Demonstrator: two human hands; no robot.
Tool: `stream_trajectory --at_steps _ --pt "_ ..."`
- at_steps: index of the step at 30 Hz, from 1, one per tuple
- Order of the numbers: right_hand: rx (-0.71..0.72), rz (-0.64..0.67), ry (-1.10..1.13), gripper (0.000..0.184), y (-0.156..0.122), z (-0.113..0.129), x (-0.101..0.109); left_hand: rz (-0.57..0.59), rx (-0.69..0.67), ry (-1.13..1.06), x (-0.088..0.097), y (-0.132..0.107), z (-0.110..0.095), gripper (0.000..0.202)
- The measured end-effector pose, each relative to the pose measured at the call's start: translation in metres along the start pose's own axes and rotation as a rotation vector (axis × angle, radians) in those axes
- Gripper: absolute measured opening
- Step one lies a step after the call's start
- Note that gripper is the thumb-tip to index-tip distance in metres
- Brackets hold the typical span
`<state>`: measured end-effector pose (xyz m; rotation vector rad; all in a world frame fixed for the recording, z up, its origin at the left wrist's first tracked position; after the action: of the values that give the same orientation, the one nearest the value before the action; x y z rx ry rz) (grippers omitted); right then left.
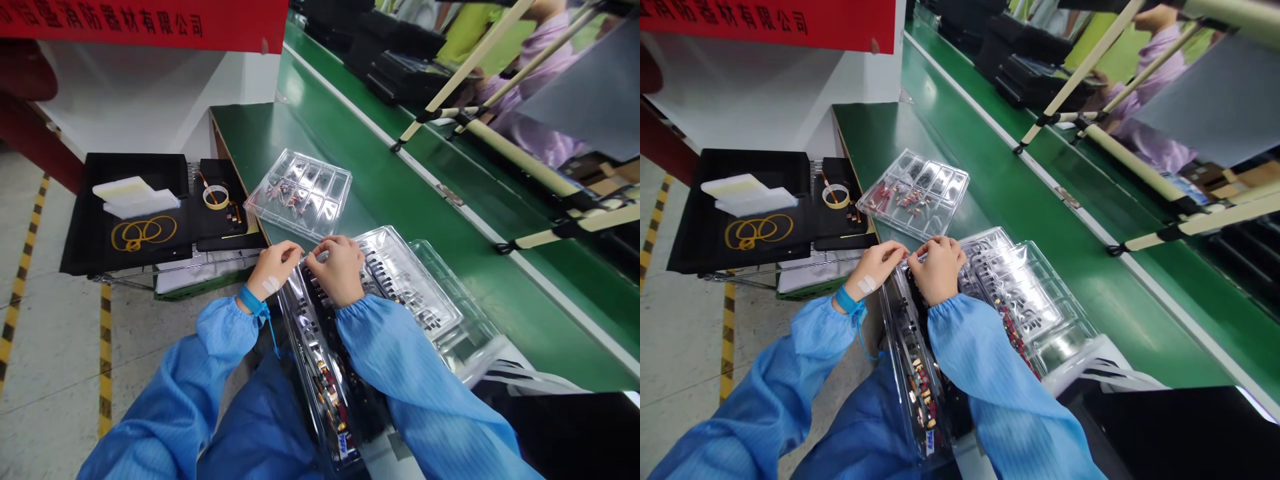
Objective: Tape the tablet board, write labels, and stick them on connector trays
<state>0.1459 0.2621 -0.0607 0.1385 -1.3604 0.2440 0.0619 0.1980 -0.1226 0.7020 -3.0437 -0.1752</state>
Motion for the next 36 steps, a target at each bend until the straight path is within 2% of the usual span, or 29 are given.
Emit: stream_trajectory --at_steps 9,25,36 --pt "-0.016 0.055 0.011 0.008 0.001 0.000 0.007 0.018 -0.019 0.026 -0.003 0.007 0.002 0.008" --pt "0.022 0.191 0.052 0.009 0.015 -0.010 0.004 0.065 -0.056 -0.010 -0.001 0.006 0.012 0.013" --pt "-0.024 0.139 0.014 0.007 0.015 -0.014 0.006 0.036 -0.068 -0.030 -0.002 0.001 0.012 0.007"
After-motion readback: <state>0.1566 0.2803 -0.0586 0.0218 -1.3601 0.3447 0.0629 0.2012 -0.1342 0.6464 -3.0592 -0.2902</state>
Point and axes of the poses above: each hand's wrist, its own y-axis towards the middle knuckle, its own x-axis out of the back of the hand, z = x × y, the point moved 2 cm from there along y, towards the middle knuckle, and after that the axes turned 14 degrees about -x, right-handed, at the moved point
